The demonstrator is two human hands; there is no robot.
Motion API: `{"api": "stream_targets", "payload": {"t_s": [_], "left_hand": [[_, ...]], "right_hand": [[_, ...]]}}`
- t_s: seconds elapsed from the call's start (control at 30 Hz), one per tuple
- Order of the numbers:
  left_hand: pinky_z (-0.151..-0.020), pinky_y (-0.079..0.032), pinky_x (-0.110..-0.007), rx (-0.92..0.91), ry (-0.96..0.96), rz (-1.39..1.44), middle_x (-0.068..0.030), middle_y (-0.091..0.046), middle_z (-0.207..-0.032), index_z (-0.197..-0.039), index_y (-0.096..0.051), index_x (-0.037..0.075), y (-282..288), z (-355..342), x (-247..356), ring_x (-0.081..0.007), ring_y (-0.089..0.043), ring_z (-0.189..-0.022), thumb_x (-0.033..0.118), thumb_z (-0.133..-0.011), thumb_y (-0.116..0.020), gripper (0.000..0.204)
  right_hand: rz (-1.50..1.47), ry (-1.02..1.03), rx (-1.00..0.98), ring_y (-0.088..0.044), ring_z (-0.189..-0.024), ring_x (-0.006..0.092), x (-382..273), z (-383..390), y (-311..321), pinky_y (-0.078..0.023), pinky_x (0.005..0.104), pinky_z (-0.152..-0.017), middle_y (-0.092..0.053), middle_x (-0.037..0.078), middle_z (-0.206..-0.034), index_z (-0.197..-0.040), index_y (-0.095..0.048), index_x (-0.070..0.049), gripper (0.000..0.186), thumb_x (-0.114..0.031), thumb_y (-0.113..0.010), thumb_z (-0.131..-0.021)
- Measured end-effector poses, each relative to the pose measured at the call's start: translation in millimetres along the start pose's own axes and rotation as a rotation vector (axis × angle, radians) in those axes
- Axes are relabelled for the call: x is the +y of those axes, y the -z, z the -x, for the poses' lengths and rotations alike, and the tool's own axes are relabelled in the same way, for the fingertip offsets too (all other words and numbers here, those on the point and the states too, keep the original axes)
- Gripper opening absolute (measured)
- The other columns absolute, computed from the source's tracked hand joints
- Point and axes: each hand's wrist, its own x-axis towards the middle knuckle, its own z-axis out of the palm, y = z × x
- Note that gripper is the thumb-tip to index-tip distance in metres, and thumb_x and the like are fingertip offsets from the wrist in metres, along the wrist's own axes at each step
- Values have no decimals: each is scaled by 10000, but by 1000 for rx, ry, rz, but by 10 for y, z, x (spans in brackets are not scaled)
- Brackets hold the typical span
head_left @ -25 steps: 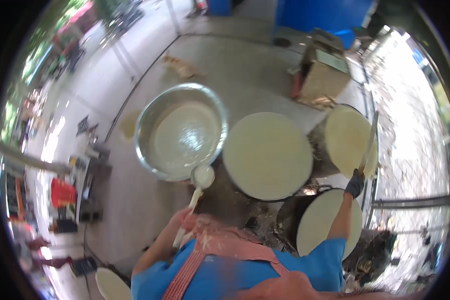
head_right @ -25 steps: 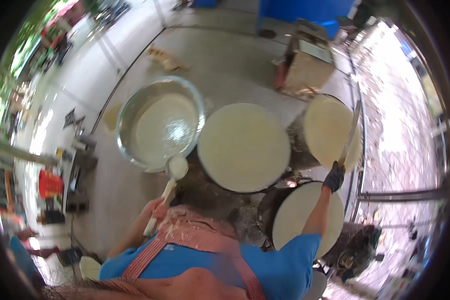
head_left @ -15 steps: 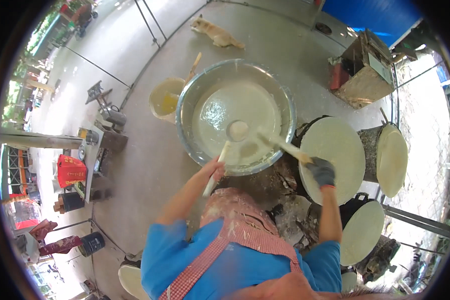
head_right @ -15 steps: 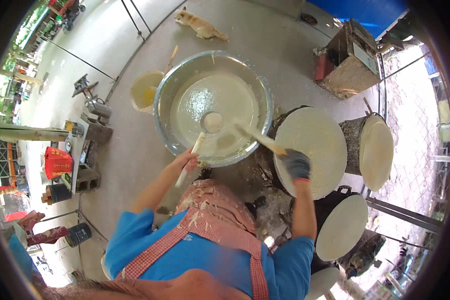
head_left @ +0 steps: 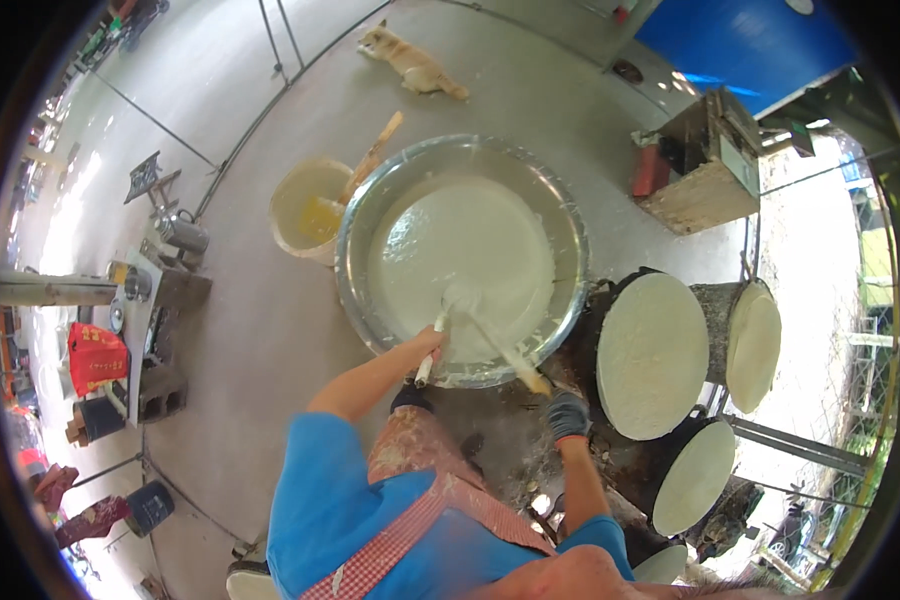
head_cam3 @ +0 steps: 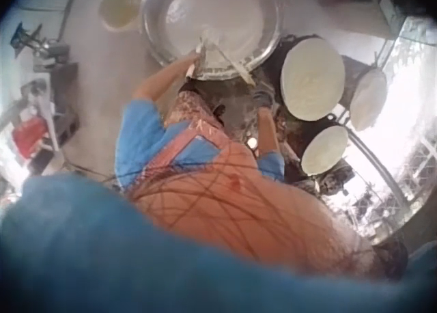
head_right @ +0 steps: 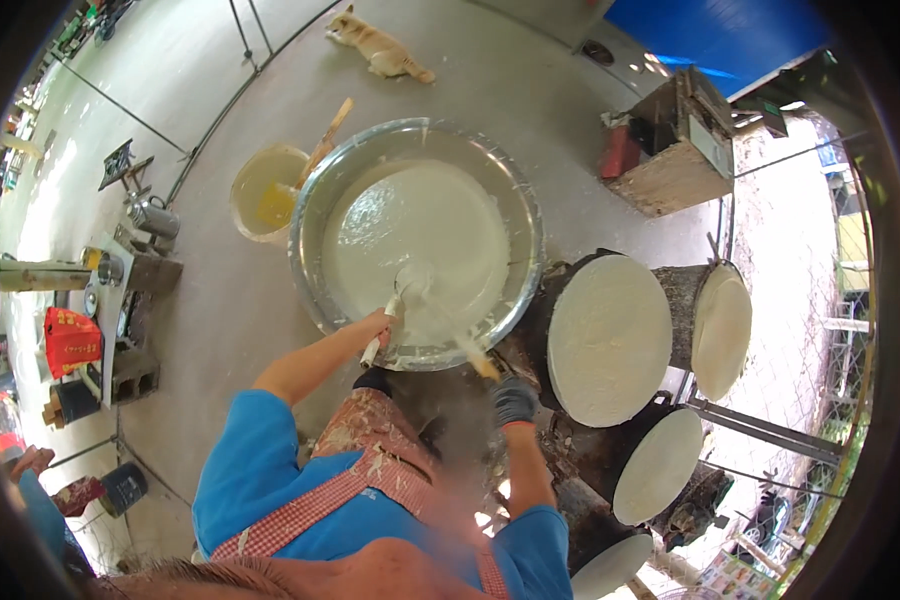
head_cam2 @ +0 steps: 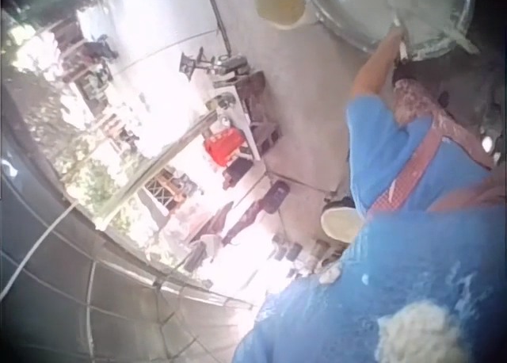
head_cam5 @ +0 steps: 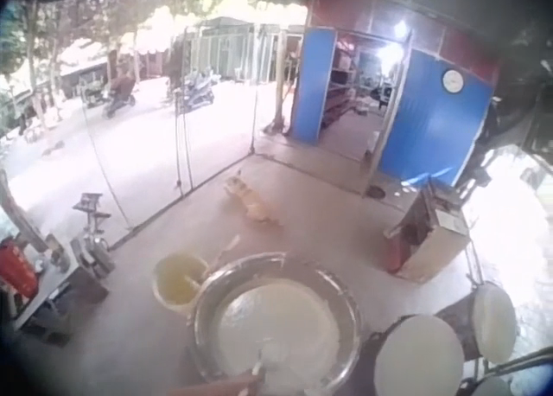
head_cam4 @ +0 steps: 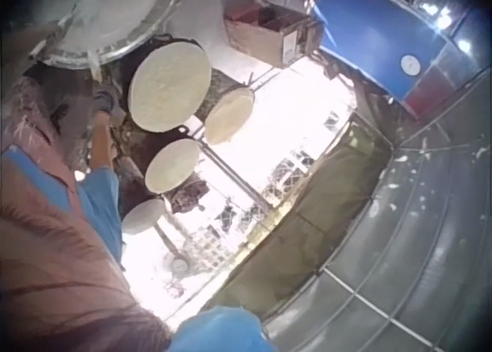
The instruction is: The person lifts cooked sheets from round griddles using a stick and stacks them, then scoops batter from a bowl with a ladle onto the griddles and spreads it evenly using a stick.
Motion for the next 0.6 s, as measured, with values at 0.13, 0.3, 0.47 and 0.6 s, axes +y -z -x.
{"api": "stream_targets", "payload": {"t_s": [0.13, 0.3, 0.47, 0.6], "left_hand": [[-245, -228, -160, -304, 150, 360, 27, -312, -483, -963, -389, 180, -150, 587, 279, -37, -271, -319, 227, -829, -480, 168], [-237, -205, -146, -499, -17, 399, 38, -304, -502, -960, -351, 217, -492, 2406, 717, -21, -247, -333, 216, -819, -507, 210], [-245, -161, -148, -405, -576, 72, 52, -266, -521, -1100, -354, 305, -766, 4415, 1033, -13, -215, -344, 237, -839, -471, 295], [-251, -181, -182, -262, -976, -153, 35, -290, -501, -1216, -287, 278, -711, 5131, 1072, -43, -242, -321, 214, -834, -449, 419]], "right_hand": [[52, -193, -31, -557, -830, 342, 123, 639, -552, -439, 435, -702, -565, 194, -959, -1064, -541, -139, 509, -499, -510, -706], [41, 143, 499, -568, -683, 309, 213, 1097, -227, -454, 373, -600, -595, 156, -774, -932, -577, -92, 345, -382, -541, -748], [-434, 250, 921, -586, -656, 271, -45, 1469, 1283, -457, 343, -593, -612, 120, -737, -846, -613, -66, 257, -289, -618, -718], [-780, 369, 1039, -588, -641, 215, -186, 1659, 1807, -450, 313, -606, -616, 109, -728, -860, -607, -46, 230, -228, -628, -722]]}}
